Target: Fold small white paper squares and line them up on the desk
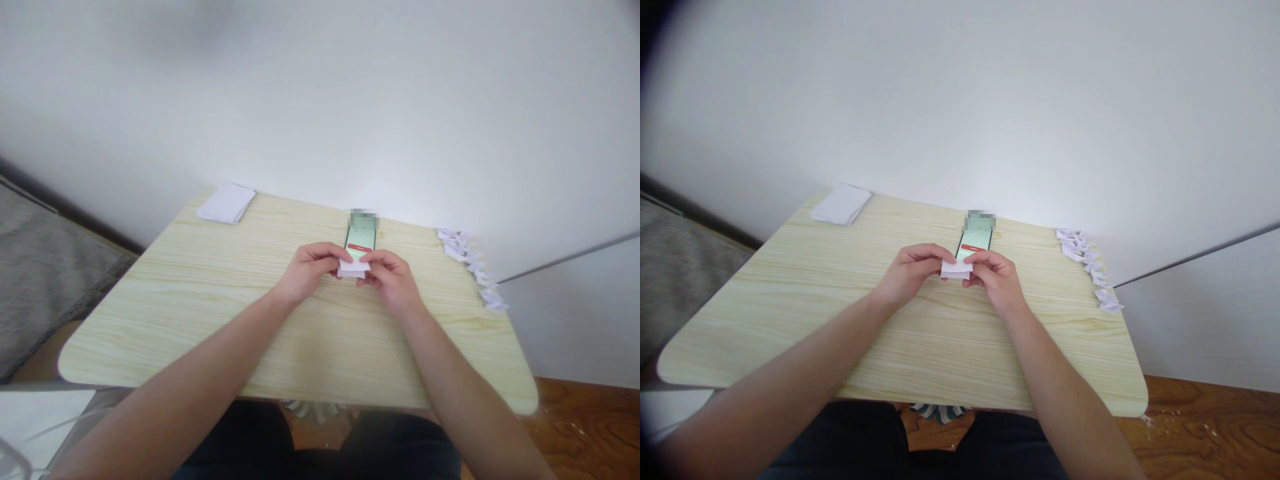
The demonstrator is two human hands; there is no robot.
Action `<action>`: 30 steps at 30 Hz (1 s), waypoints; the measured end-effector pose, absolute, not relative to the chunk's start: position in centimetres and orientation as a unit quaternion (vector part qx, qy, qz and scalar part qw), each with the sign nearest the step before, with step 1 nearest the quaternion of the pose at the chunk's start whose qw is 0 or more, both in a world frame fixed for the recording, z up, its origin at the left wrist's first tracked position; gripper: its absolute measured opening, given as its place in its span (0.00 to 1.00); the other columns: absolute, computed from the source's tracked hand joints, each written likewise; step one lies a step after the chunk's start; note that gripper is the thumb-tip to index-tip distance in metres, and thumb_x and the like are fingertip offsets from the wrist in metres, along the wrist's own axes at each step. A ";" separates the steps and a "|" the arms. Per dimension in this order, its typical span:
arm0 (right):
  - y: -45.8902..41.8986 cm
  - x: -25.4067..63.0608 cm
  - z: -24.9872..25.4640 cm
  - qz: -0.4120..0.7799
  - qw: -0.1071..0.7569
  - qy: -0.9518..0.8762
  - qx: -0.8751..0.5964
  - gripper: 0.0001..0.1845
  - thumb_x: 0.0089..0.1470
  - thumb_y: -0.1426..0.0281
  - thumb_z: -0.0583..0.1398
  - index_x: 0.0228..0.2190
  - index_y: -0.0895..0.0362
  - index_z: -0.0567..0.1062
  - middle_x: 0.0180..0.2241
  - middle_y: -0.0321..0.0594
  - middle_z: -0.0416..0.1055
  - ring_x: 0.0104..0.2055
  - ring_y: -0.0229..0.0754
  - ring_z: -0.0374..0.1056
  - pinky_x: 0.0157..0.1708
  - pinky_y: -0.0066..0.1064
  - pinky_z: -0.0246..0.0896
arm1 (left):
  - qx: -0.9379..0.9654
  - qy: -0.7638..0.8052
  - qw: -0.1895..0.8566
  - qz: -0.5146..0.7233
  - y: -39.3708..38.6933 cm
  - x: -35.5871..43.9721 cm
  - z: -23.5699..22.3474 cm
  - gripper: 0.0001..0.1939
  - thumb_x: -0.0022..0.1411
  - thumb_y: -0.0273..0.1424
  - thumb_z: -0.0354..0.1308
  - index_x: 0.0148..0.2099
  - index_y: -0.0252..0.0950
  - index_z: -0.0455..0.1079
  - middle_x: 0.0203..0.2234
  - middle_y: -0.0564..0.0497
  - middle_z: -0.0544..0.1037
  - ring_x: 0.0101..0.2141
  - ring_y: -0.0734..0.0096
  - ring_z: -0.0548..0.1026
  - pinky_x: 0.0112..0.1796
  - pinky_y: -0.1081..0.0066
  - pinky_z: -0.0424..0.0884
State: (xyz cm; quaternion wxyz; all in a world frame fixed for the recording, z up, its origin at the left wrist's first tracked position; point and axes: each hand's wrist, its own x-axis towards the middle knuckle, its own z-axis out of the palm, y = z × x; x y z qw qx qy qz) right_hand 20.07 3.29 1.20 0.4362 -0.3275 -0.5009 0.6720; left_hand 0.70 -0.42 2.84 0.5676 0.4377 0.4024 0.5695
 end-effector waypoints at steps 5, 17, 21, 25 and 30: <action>3.3 20.0 1.5 0.675 0.434 -0.498 -0.328 0.04 0.52 0.69 0.66 0.33 0.52 0.81 0.30 0.35 0.78 0.29 0.38 0.72 0.32 0.35 0.75 | 0.447 0.415 0.553 0.567 -0.3 0.6 2.7 0.09 0.52 0.23 0.60 0.32 0.35 0.82 0.25 0.50 0.79 0.28 0.71 0.74 0.32 0.70 0.70; 3.2 20.0 1.8 0.684 0.386 -0.501 -0.363 0.13 0.51 0.60 0.70 0.34 0.57 0.81 0.31 0.39 0.80 0.27 0.38 0.74 0.32 0.32 0.74 | 0.545 0.457 0.427 0.558 -1.0 0.7 2.4 0.10 0.60 0.25 0.58 0.38 0.37 0.82 0.34 0.48 0.82 0.36 0.67 0.76 0.41 0.68 0.70; 3.1 20.0 2.0 0.592 0.438 -0.551 -0.393 0.13 0.52 0.58 0.69 0.33 0.56 0.80 0.28 0.38 0.79 0.27 0.39 0.73 0.31 0.32 0.73 | 0.585 0.440 0.416 0.539 -1.3 0.6 2.8 0.14 0.61 0.28 0.61 0.48 0.39 0.81 0.41 0.47 0.82 0.41 0.63 0.76 0.44 0.66 0.69; 2.4 19.9 2.2 0.504 0.421 -0.639 -0.402 0.11 0.55 0.60 0.67 0.30 0.55 0.78 0.25 0.36 0.76 0.26 0.38 0.69 0.28 0.30 0.67 | 0.602 0.471 0.353 0.540 -1.2 0.5 3.0 0.18 0.61 0.34 0.65 0.54 0.42 0.78 0.35 0.49 0.77 0.37 0.66 0.72 0.40 0.68 0.66; 1.8 19.8 2.2 0.438 0.412 -0.691 -0.402 0.10 0.55 0.61 0.66 0.30 0.55 0.79 0.28 0.37 0.76 0.28 0.39 0.68 0.28 0.30 0.64 | 0.612 0.484 0.377 0.499 -0.8 0.6 2.4 0.11 0.63 0.40 0.64 0.39 0.36 0.79 0.28 0.50 0.74 0.29 0.71 0.68 0.32 0.69 0.63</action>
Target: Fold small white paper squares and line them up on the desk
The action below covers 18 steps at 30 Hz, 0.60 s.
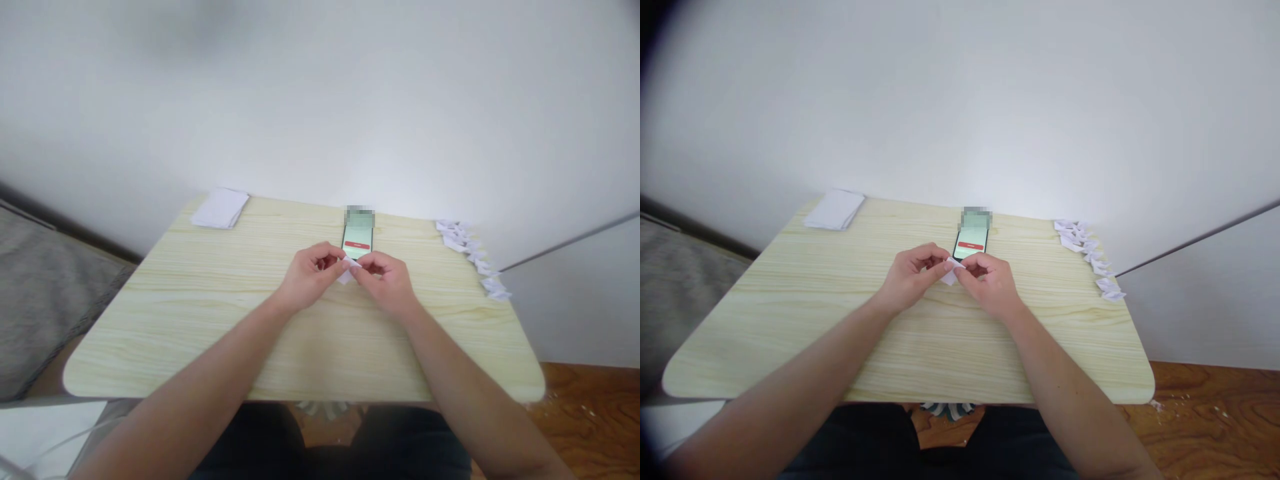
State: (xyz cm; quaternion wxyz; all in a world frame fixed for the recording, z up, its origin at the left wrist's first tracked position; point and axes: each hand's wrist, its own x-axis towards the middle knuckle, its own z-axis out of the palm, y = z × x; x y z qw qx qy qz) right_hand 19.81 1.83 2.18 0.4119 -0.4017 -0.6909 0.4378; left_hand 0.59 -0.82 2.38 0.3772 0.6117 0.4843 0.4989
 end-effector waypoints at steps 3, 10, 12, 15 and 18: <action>2.0 19.9 2.2 0.437 0.432 -0.678 -0.404 0.10 0.54 0.60 0.67 0.32 0.54 0.80 0.28 0.37 0.77 0.29 0.39 0.70 0.30 0.31 0.65 | 0.587 0.472 0.422 0.505 -0.7 0.7 2.0 0.13 0.62 0.41 0.65 0.41 0.36 0.78 0.29 0.49 0.77 0.30 0.70 0.71 0.32 0.70 0.65; 2.0 20.0 2.4 0.443 0.438 -0.676 -0.392 0.10 0.56 0.61 0.67 0.34 0.55 0.81 0.30 0.38 0.78 0.29 0.39 0.71 0.31 0.31 0.66 | 0.567 0.451 0.447 0.526 -0.7 0.6 1.7 0.12 0.61 0.39 0.66 0.42 0.36 0.78 0.31 0.49 0.79 0.32 0.69 0.74 0.35 0.69 0.69; 2.0 20.1 2.4 0.447 0.437 -0.677 -0.389 0.10 0.57 0.61 0.66 0.35 0.55 0.81 0.29 0.38 0.78 0.29 0.39 0.71 0.30 0.30 0.66 | 0.564 0.447 0.451 0.528 -0.6 0.5 1.7 0.12 0.61 0.39 0.66 0.41 0.36 0.78 0.31 0.48 0.79 0.32 0.69 0.74 0.35 0.69 0.69; 2.1 20.1 2.4 0.453 0.433 -0.678 -0.385 0.10 0.57 0.61 0.66 0.35 0.56 0.82 0.28 0.37 0.77 0.27 0.38 0.70 0.28 0.29 0.65 | 0.559 0.445 0.460 0.528 -0.6 0.4 1.6 0.12 0.60 0.39 0.67 0.39 0.35 0.77 0.30 0.49 0.78 0.31 0.70 0.73 0.33 0.70 0.68; 2.1 20.2 2.3 0.457 0.426 -0.681 -0.382 0.11 0.58 0.61 0.66 0.36 0.56 0.82 0.27 0.37 0.77 0.27 0.37 0.70 0.27 0.28 0.65 | 0.549 0.440 0.474 0.529 -0.6 0.4 1.7 0.12 0.60 0.38 0.68 0.38 0.34 0.76 0.28 0.50 0.77 0.29 0.72 0.72 0.31 0.71 0.66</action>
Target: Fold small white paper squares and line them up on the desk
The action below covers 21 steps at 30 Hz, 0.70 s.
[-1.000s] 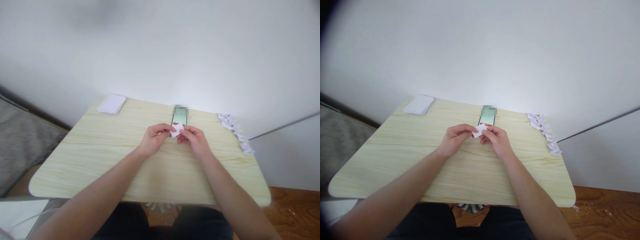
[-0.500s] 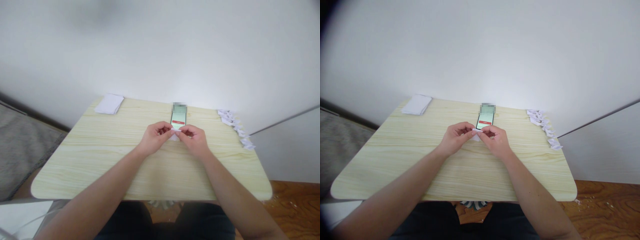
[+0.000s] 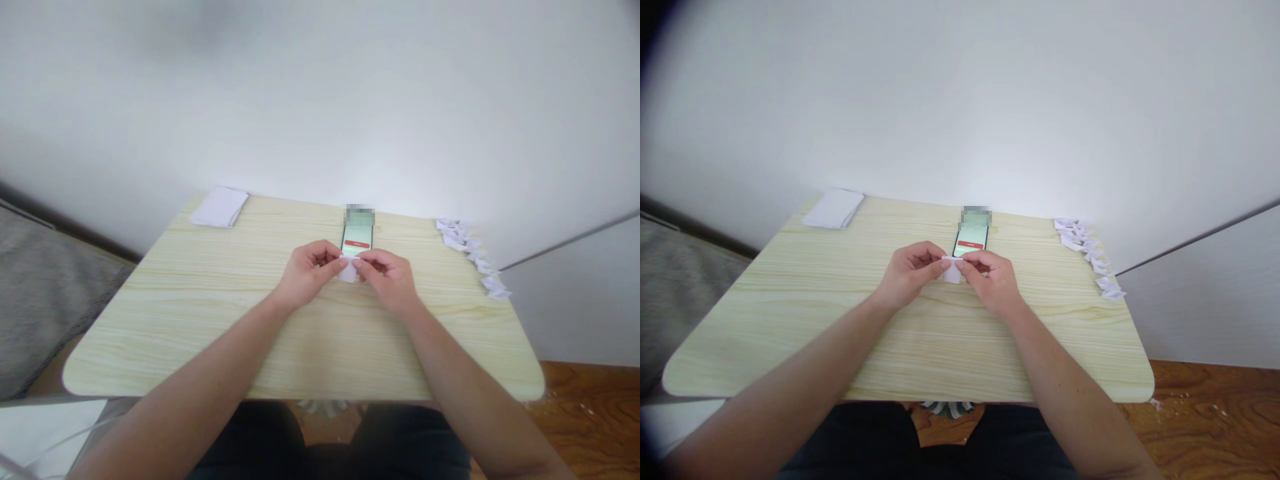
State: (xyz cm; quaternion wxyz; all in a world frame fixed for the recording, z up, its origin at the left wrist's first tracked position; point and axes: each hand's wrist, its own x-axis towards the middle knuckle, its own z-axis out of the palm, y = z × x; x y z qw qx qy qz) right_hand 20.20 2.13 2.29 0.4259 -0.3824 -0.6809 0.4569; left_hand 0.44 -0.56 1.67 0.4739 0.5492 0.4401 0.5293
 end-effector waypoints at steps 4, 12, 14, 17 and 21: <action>2.2 20.2 2.1 0.460 0.422 -0.679 -0.386 0.12 0.58 0.60 0.66 0.36 0.55 0.82 0.28 0.38 0.78 0.28 0.38 0.71 0.28 0.29 0.66 | 0.539 0.429 0.484 0.539 -0.6 0.5 2.0 0.11 0.59 0.37 0.68 0.36 0.33 0.75 0.26 0.52 0.76 0.27 0.75 0.69 0.29 0.73 0.64; 2.1 20.2 2.0 0.438 0.425 -0.693 -0.384 0.12 0.58 0.58 0.66 0.36 0.54 0.83 0.33 0.40 0.80 0.33 0.42 0.74 0.34 0.33 0.69 | 0.539 0.424 0.487 0.540 -0.7 0.6 2.1 0.11 0.61 0.37 0.67 0.34 0.33 0.74 0.24 0.52 0.74 0.26 0.76 0.68 0.28 0.73 0.63; 2.1 20.1 2.0 0.437 0.426 -0.694 -0.383 0.12 0.58 0.59 0.66 0.36 0.54 0.83 0.33 0.40 0.80 0.34 0.42 0.75 0.34 0.33 0.69 | 0.541 0.429 0.483 0.539 -0.7 0.6 2.1 0.12 0.61 0.37 0.67 0.34 0.33 0.74 0.25 0.52 0.74 0.26 0.75 0.68 0.28 0.73 0.63; 2.1 20.2 2.0 0.435 0.424 -0.696 -0.383 0.12 0.58 0.59 0.65 0.36 0.54 0.83 0.33 0.40 0.80 0.34 0.43 0.75 0.34 0.33 0.69 | 0.542 0.435 0.479 0.536 -0.7 0.6 2.0 0.12 0.60 0.37 0.67 0.34 0.33 0.74 0.25 0.52 0.75 0.26 0.75 0.68 0.28 0.72 0.63; 2.1 20.2 1.9 0.436 0.422 -0.695 -0.386 0.12 0.58 0.59 0.65 0.37 0.53 0.83 0.34 0.40 0.80 0.34 0.42 0.74 0.34 0.33 0.69 | 0.548 0.448 0.463 0.533 -0.7 0.5 1.8 0.13 0.60 0.38 0.68 0.34 0.33 0.74 0.25 0.51 0.75 0.26 0.74 0.69 0.28 0.72 0.64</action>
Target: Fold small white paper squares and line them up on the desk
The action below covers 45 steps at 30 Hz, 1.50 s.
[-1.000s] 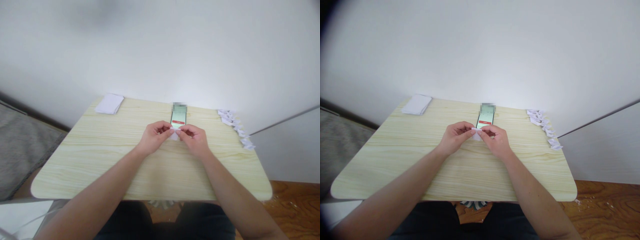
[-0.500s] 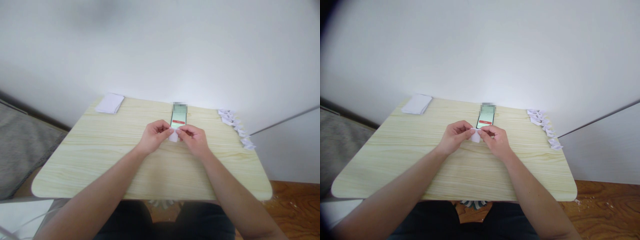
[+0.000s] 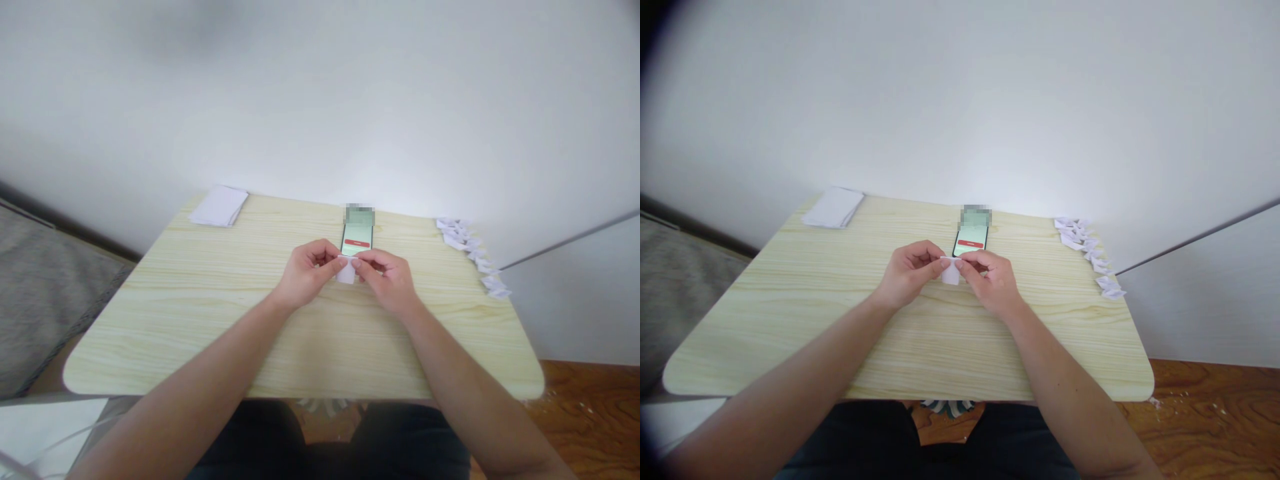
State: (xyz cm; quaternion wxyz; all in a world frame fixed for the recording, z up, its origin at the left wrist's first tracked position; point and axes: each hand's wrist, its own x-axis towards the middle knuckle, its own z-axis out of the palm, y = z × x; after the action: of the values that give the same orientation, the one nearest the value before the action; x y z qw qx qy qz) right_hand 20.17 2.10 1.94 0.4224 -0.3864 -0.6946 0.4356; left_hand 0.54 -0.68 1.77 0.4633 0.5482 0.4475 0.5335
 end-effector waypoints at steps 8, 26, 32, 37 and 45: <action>2.2 20.1 1.9 0.429 0.419 -0.696 -0.395 0.11 0.59 0.60 0.65 0.36 0.54 0.83 0.31 0.39 0.79 0.31 0.40 0.73 0.32 0.31 0.68 | 0.580 0.476 0.409 0.520 -0.9 0.6 1.9 0.12 0.60 0.38 0.67 0.34 0.34 0.75 0.26 0.50 0.77 0.28 0.71 0.72 0.31 0.70 0.66; 2.4 20.1 2.2 0.483 0.407 -0.669 -0.392 0.11 0.58 0.60 0.65 0.36 0.55 0.82 0.27 0.37 0.77 0.26 0.37 0.70 0.26 0.28 0.66 | 0.566 0.464 0.423 0.535 -0.9 0.4 1.9 0.11 0.60 0.37 0.66 0.34 0.34 0.76 0.27 0.49 0.78 0.28 0.70 0.73 0.31 0.69 0.68; 2.3 20.1 2.3 0.471 0.400 -0.678 -0.398 0.12 0.59 0.59 0.64 0.36 0.55 0.82 0.28 0.38 0.77 0.27 0.37 0.70 0.26 0.28 0.65 | 0.583 0.480 0.395 0.524 -1.0 0.5 2.1 0.11 0.62 0.38 0.64 0.34 0.34 0.74 0.27 0.49 0.78 0.29 0.70 0.73 0.32 0.69 0.68; 2.2 20.0 2.3 0.480 0.404 -0.671 -0.395 0.10 0.59 0.61 0.64 0.34 0.55 0.81 0.27 0.36 0.75 0.26 0.36 0.70 0.26 0.27 0.65 | 0.604 0.502 0.357 0.505 -1.0 0.6 1.9 0.12 0.64 0.39 0.62 0.34 0.35 0.72 0.28 0.50 0.76 0.30 0.70 0.72 0.33 0.69 0.67; 2.6 20.1 2.4 0.517 0.424 -0.641 -0.377 0.10 0.58 0.62 0.65 0.31 0.56 0.80 0.24 0.35 0.74 0.26 0.38 0.70 0.30 0.30 0.68 | 0.625 0.497 0.381 0.465 -1.1 0.8 2.4 0.16 0.67 0.42 0.58 0.36 0.34 0.74 0.28 0.51 0.75 0.29 0.71 0.68 0.31 0.70 0.63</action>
State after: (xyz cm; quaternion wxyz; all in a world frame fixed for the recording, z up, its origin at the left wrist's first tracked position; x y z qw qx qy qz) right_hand 20.06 2.62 2.38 0.4244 -0.3766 -0.6408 0.5171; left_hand 0.79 -1.07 2.44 0.3810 0.6253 0.4975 0.4652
